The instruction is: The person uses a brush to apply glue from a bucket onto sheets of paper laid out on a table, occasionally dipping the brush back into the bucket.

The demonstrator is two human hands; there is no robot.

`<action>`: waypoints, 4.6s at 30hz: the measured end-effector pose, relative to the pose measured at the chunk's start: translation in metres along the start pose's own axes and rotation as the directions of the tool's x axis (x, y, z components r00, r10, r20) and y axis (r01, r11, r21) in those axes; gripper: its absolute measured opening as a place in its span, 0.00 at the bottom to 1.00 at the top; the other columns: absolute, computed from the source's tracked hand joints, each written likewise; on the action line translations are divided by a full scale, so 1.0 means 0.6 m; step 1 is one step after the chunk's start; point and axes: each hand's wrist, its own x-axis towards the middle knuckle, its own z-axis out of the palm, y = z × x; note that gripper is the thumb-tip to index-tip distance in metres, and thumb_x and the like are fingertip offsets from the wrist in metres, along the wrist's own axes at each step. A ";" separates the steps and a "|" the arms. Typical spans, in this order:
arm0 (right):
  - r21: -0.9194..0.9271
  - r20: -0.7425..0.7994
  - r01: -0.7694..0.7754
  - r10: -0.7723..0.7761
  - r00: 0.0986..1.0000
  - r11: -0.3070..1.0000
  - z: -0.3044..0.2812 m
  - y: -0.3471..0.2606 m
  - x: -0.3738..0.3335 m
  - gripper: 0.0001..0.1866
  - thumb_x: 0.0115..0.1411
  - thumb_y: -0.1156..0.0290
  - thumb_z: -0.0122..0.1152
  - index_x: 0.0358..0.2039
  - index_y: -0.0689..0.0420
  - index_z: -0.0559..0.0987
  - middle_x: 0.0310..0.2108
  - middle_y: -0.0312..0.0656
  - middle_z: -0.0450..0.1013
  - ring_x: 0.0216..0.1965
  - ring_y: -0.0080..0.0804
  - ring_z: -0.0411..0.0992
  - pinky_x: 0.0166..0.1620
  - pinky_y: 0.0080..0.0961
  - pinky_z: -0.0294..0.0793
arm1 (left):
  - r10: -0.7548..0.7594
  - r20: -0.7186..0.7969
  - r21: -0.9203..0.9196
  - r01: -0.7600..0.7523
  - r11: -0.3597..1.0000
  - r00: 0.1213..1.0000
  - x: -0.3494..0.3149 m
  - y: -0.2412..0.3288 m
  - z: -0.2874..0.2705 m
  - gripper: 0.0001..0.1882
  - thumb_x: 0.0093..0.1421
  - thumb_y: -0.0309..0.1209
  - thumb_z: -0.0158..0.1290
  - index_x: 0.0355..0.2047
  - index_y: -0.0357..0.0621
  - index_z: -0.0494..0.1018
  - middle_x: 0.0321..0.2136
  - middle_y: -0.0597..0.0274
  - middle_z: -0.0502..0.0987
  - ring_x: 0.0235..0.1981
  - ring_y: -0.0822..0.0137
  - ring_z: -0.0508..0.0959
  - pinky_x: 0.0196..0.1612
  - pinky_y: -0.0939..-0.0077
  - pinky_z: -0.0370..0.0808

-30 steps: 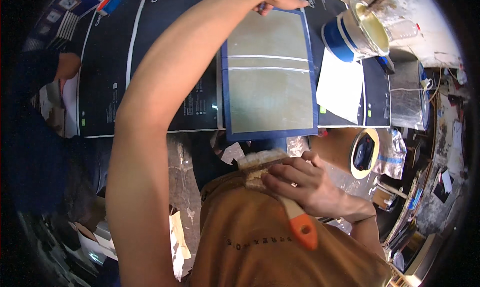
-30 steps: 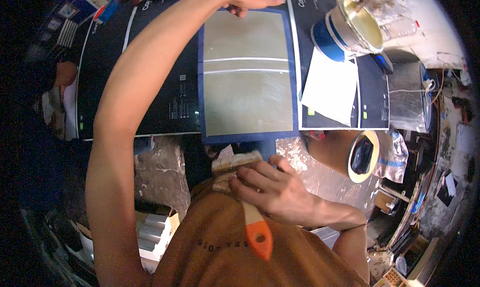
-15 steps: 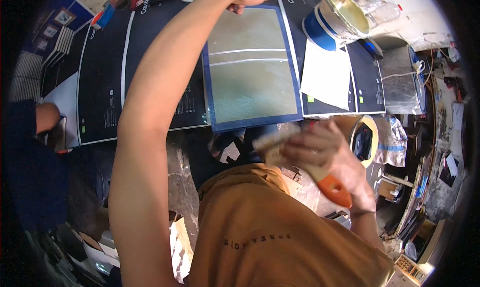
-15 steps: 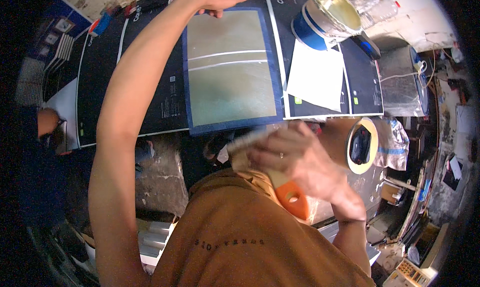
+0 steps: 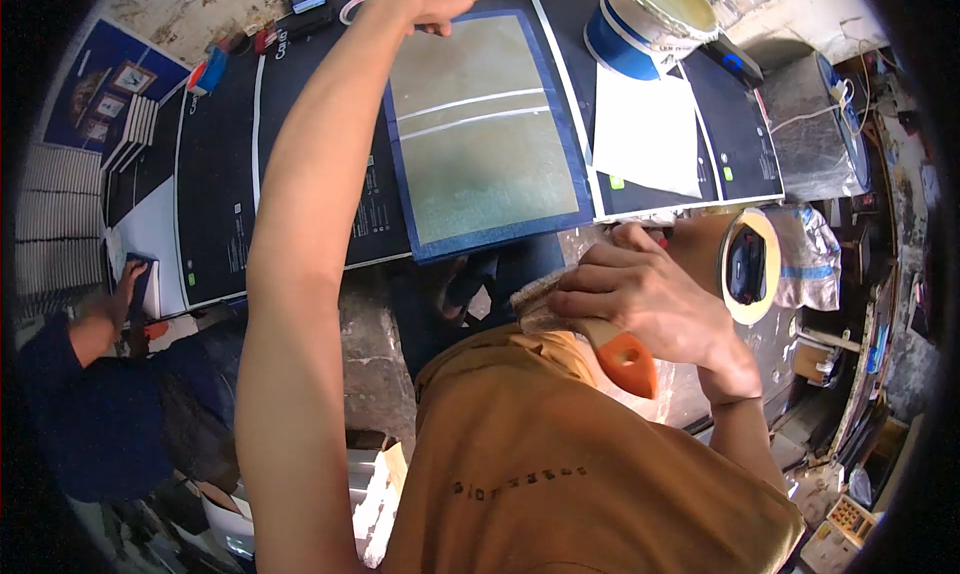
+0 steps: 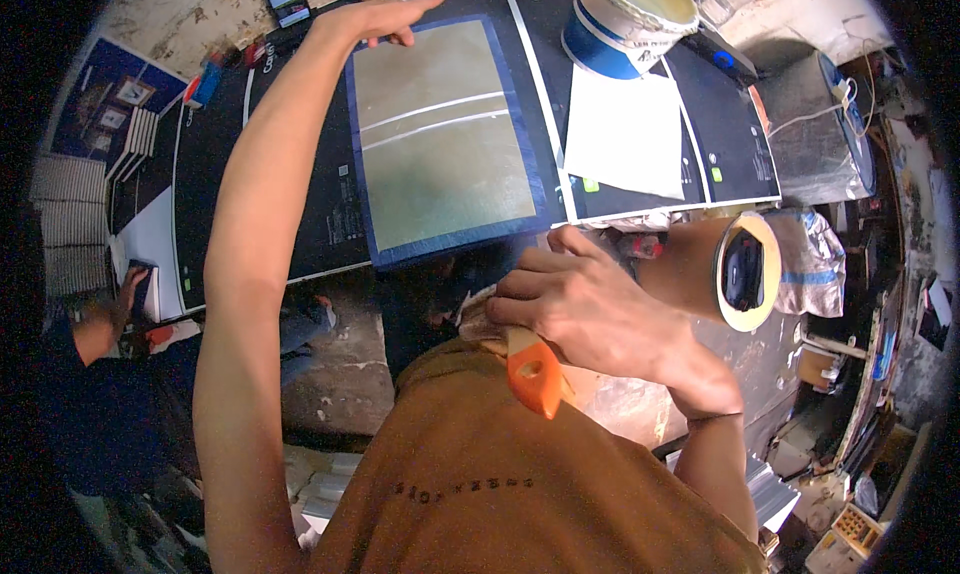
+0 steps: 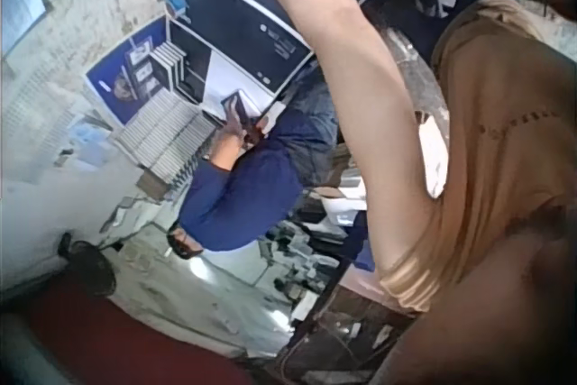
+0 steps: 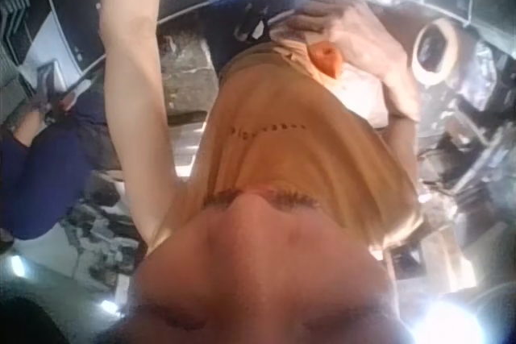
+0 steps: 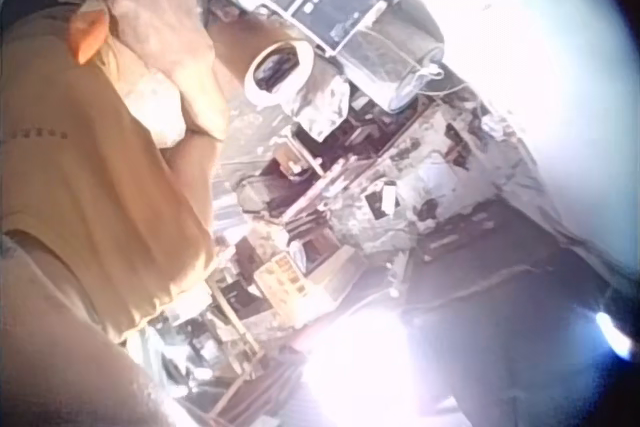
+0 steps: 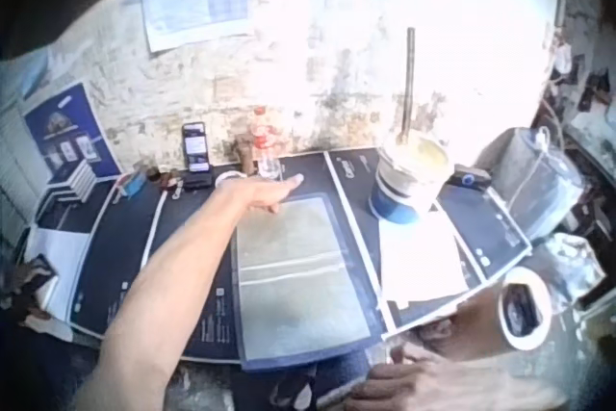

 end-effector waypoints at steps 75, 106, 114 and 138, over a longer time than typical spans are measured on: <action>-0.244 -0.299 0.183 -0.254 0.920 0.952 -0.024 0.239 0.031 0.15 0.51 0.71 0.65 0.41 0.45 0.84 0.37 0.35 0.78 0.43 0.37 0.74 0.47 0.35 0.70 | -0.113 0.053 -0.074 0.117 0.990 0.992 0.044 -0.014 0.008 0.56 0.54 0.78 0.25 0.62 0.43 0.67 0.62 0.66 0.69 0.40 0.60 0.71 0.60 0.52 0.61; 0.394 -0.803 -0.488 0.550 0.230 0.779 -0.073 0.173 -0.193 0.15 0.55 0.67 0.69 0.38 0.66 0.82 0.32 0.42 0.81 0.32 0.26 0.77 0.38 0.24 0.77 | 0.078 -0.714 0.092 -0.018 0.996 0.695 -0.201 -0.007 0.116 0.21 0.57 0.47 0.57 0.42 0.43 0.73 0.43 0.51 0.73 0.49 0.50 0.73 0.48 0.46 0.68; 0.495 -0.802 -0.245 0.547 0.242 0.834 -0.011 0.233 0.171 0.19 0.51 0.60 0.70 0.30 0.66 0.81 0.26 0.54 0.80 0.29 0.41 0.81 0.36 0.34 0.79 | 0.115 -0.395 0.097 -0.083 0.992 0.911 -0.372 0.012 0.213 0.34 0.50 0.56 0.62 0.44 0.38 0.72 0.43 0.53 0.72 0.48 0.54 0.72 0.48 0.53 0.66; 0.518 -0.508 -0.030 0.335 0.794 0.855 -0.091 0.327 0.225 0.22 0.60 0.58 0.67 0.45 0.65 0.79 0.42 0.48 0.78 0.43 0.30 0.75 0.48 0.28 0.74 | 0.128 -0.390 0.074 -0.108 0.991 0.912 -0.379 0.008 0.231 0.34 0.48 0.52 0.61 0.42 0.33 0.71 0.40 0.51 0.70 0.43 0.55 0.73 0.45 0.53 0.63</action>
